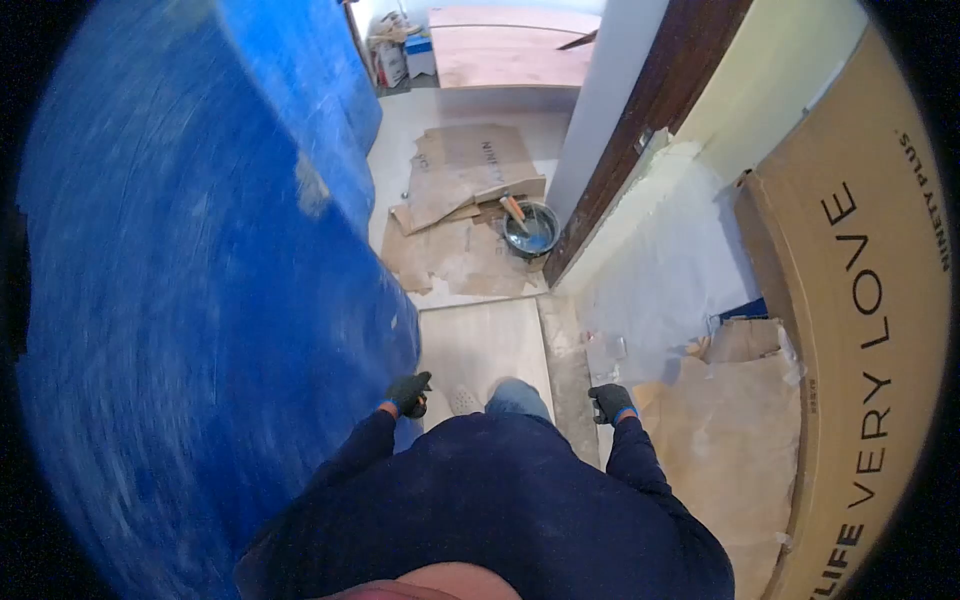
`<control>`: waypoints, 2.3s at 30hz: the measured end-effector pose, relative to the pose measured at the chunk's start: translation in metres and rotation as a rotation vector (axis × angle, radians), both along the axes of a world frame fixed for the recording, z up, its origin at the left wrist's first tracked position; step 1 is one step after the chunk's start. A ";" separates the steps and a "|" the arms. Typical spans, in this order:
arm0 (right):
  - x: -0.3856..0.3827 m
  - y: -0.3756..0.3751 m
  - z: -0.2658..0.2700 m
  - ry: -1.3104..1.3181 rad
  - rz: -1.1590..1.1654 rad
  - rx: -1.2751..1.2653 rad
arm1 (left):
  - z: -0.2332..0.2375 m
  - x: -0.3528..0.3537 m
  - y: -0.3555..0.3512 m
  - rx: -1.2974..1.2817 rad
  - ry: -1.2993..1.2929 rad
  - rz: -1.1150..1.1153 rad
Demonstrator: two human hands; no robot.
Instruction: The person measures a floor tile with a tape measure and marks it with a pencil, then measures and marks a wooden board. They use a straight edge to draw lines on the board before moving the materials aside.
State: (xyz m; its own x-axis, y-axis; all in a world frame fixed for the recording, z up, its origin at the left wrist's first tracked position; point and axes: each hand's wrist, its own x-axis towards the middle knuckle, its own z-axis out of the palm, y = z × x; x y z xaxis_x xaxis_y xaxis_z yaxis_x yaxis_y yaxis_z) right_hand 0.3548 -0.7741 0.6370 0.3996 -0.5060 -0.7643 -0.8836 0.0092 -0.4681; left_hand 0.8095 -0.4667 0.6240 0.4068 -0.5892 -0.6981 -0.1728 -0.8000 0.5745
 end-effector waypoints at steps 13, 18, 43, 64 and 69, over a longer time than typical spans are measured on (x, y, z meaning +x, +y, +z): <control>0.100 -0.104 -0.106 -0.220 0.416 0.072 | -0.001 0.202 -0.243 -0.159 -0.289 -0.281; 0.217 -0.264 -0.216 -0.435 0.181 -0.172 | 0.013 0.287 -0.296 -0.061 -0.003 -0.103; 0.431 -0.417 -0.055 0.338 0.638 -0.297 | -0.070 0.627 -0.393 0.043 -0.509 -0.767; 0.678 -0.452 0.043 0.177 -0.888 0.008 | -0.075 0.850 -0.699 0.080 0.081 -0.526; 0.694 -0.444 0.037 0.049 -1.344 0.169 | -0.071 0.810 -0.717 -0.105 -0.011 -0.864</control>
State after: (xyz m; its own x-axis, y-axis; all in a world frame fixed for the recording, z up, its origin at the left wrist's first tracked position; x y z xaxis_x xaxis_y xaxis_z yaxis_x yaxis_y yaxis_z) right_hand 1.0492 -1.2185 0.6744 -0.3543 -0.3795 -0.8547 -0.1613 0.9251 -0.3438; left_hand 1.6199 -1.1835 0.5532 -0.2058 -0.7561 -0.6213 -0.7011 -0.3290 0.6326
